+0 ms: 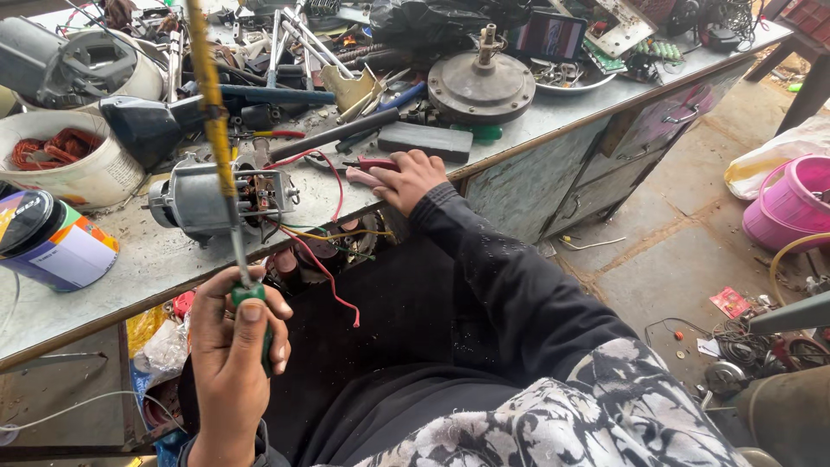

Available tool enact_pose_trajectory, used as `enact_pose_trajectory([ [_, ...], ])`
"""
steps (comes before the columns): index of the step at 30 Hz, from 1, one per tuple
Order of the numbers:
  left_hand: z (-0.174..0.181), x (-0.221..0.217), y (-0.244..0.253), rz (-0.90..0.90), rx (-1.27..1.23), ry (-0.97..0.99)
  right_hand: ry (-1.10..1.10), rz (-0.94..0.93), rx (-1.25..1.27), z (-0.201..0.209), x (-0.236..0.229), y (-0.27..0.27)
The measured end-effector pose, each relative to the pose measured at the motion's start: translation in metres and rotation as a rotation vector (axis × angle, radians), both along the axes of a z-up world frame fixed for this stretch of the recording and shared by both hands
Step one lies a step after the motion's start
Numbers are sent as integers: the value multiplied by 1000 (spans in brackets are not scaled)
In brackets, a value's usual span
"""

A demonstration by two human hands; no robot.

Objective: The person repairs an electric motor by using a screwdriver to adjust internal components and wires. They also use pliers to manipulate the wires and occasionally hold the motor casing steady with their other hand.

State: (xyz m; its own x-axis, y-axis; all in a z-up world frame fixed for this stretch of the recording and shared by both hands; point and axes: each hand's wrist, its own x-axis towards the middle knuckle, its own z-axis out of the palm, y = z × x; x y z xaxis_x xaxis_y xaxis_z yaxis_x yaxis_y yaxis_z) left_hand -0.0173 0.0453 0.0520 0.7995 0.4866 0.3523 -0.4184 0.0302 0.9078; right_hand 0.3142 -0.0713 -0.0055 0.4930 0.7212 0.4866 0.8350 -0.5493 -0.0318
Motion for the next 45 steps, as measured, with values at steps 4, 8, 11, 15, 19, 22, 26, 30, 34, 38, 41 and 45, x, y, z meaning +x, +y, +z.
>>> enact_pose_trajectory([
  [4, -5, 1, -1, -20, 93, 38, 7, 218, 275, 23, -34, -31],
  [8, -6, 8, -11, 27, 235, 184, -38, 378, 565, 55, -96, -74],
  [11, -2, 13, -16, 55, 426, 206, -170, 459, 589, 81, -130, -98],
  [15, 5, 13, -25, 112, 644, 404, -319, 478, 366, 101, -158, -107],
  [19, 10, 12, -30, -9, 782, 526, -445, 491, 150, 108, -167, -110],
  [22, 9, 8, -33, -187, 823, 576, -359, 643, -93, 113, -158, -116],
  [26, 7, -5, -29, -462, 822, 706, -245, 733, -356, 120, -158, -129],
  [30, 3, -22, -23, -561, 933, 896, -38, 744, -418, 130, -163, -143],
  [34, -1, -41, -23, -337, 1120, 633, 231, 656, -546, 142, -158, -151],
  [38, -6, -48, -23, -250, 1421, 555, 456, 597, -642, 143, -154, -153],
  [41, -3, -47, -22, -194, 1566, 479, 500, 597, -617, 142, -147, -151],
  [45, 1, -44, -28, -170, 1528, 568, 465, 666, -496, 141, -152, -146],
])
